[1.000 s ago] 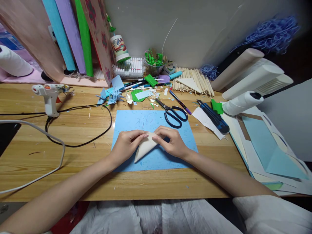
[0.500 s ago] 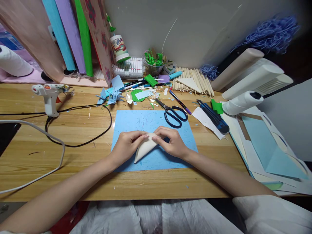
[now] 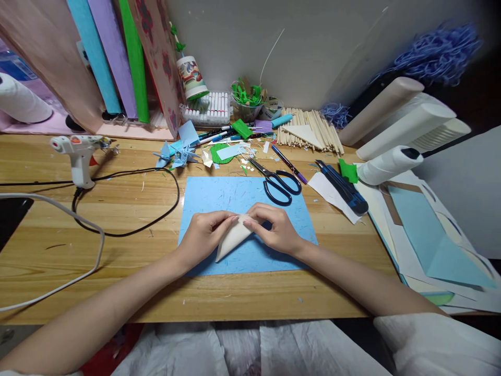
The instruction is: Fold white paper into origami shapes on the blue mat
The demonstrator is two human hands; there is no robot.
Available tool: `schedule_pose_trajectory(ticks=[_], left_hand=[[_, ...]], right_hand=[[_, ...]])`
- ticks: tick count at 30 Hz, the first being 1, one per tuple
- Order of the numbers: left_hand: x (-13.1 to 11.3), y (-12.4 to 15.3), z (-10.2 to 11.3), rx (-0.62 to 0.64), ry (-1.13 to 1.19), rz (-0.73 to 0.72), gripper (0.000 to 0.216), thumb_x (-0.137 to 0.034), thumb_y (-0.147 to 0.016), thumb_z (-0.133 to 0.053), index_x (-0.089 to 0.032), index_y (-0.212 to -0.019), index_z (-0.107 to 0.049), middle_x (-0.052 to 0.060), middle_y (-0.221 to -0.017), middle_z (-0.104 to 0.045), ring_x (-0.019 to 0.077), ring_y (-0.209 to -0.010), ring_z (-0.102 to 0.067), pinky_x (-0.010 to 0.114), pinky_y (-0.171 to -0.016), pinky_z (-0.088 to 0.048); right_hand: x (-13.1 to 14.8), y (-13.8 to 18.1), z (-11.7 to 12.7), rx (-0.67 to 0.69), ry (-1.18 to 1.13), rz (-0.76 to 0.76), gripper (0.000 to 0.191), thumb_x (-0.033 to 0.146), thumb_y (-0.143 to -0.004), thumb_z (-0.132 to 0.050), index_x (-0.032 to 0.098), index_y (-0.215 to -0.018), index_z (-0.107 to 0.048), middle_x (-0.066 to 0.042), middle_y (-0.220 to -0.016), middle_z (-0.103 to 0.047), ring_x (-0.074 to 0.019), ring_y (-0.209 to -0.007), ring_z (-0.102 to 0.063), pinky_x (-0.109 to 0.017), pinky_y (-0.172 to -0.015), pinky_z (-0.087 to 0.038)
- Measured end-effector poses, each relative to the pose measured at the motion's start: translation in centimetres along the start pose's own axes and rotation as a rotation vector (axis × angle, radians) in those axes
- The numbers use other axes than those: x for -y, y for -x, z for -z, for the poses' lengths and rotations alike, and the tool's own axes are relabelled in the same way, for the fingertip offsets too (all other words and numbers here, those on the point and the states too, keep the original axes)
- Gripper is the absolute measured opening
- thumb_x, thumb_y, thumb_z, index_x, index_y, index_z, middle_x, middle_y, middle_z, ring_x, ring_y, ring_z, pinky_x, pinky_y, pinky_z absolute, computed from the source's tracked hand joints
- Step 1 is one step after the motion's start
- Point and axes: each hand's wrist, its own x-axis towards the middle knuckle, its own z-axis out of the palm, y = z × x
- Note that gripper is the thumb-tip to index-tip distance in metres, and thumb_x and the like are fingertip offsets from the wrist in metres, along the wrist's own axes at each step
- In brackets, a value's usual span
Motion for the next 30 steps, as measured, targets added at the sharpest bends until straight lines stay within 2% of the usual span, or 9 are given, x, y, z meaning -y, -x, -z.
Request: schedule_pose_trajectory(ticks=[3,5,8,10,12,14,19,30], left_hand=[[-0.1,0.1,0.0,-0.029,-0.027,-0.034,0.025,-0.028,-0.085,-0.046,-0.017,-0.086,-0.069,0.001,-0.078,-0.070,0.0118,-0.064,-0.059,0.019,-0.058,-0.041],[-0.1,0.1,0.0,-0.065,-0.051,-0.053,0.024,-0.027,-0.084,-0.047,-0.017,-0.085,-0.068,0.001,-0.075,-0.070,0.0107,-0.060,-0.057,0.019,-0.055,-0.040],[-0.2,0.2,0.1,-0.113,-0.067,-0.071,0.023,-0.026,-0.084,-0.048,-0.016,-0.083,-0.069,0.001,-0.071,-0.069,0.0097,-0.055,-0.055,0.018,-0.051,-0.038],[-0.3,0.3,0.2,-0.135,-0.071,-0.081,0.024,-0.027,-0.084,-0.048,-0.016,-0.083,-0.069,0.001,-0.070,-0.069,0.0098,-0.055,-0.055,0.018,-0.051,-0.039],[-0.4,0.3,0.3,-0.156,-0.082,-0.086,0.024,-0.027,-0.083,-0.047,-0.016,-0.083,-0.069,0.001,-0.068,-0.068,0.0095,-0.053,-0.053,0.019,-0.051,-0.039],[-0.6,0.3,0.3,-0.168,-0.080,-0.073,0.024,-0.027,-0.083,-0.048,-0.015,-0.080,-0.068,0.000,-0.063,-0.065,0.0088,-0.050,-0.050,0.019,-0.049,-0.038],[-0.5,0.1,0.3,-0.203,0.052,0.061,0.025,-0.032,-0.082,-0.050,-0.015,-0.075,-0.067,0.000,-0.061,-0.062,0.0094,-0.052,-0.049,0.018,-0.047,-0.036],[-0.1,-0.4,0.3,-0.117,0.214,0.194,0.029,-0.036,-0.080,-0.050,-0.013,-0.071,-0.064,-0.001,-0.058,-0.054,0.0093,-0.054,-0.045,0.018,-0.047,-0.033]], right_hand=[[0.1,0.0,0.0,-0.038,-0.014,-0.001,0.010,0.023,-0.080,-0.055,0.016,-0.072,-0.056,-0.003,-0.071,-0.056,-0.0129,-0.066,-0.051,-0.025,-0.060,-0.042],[0.1,-0.2,0.0,-0.118,-0.024,-0.034,0.008,0.025,-0.077,-0.060,0.017,-0.077,-0.056,-0.002,-0.074,-0.056,-0.0134,-0.069,-0.052,-0.026,-0.064,-0.043],[0.2,-0.4,-0.2,-0.254,-0.179,-0.175,0.030,0.027,-0.067,-0.069,0.019,-0.091,-0.053,-0.003,-0.085,-0.057,-0.0147,-0.079,-0.055,-0.027,-0.068,-0.047],[0.1,-0.6,-0.4,-0.253,-0.396,-0.323,0.040,0.030,-0.064,-0.071,0.019,-0.095,-0.050,-0.002,-0.082,-0.058,-0.0133,-0.070,-0.057,-0.025,-0.058,-0.049],[0.1,-0.6,-0.6,-0.185,-0.598,-0.457,0.035,0.033,-0.065,-0.070,0.018,-0.090,-0.050,0.002,-0.067,-0.056,-0.0100,-0.052,-0.055,-0.021,-0.044,-0.047],[-0.1,-0.7,-0.7,-0.132,-0.725,-0.525,0.029,0.035,-0.066,-0.069,0.016,-0.079,-0.052,0.005,-0.055,-0.053,-0.0074,-0.041,-0.050,-0.019,-0.037,-0.043],[-0.5,-0.8,-0.7,-0.209,-0.860,-0.538,0.030,0.033,-0.060,-0.074,0.016,-0.074,-0.054,0.004,-0.058,-0.057,-0.0072,-0.044,-0.054,-0.017,-0.041,-0.046],[-0.7,-0.8,-0.7,-0.270,-0.745,-0.471,0.022,0.032,-0.066,-0.070,0.015,-0.068,-0.056,0.003,-0.051,-0.057,-0.0076,-0.043,-0.052,-0.018,-0.042,-0.043]])
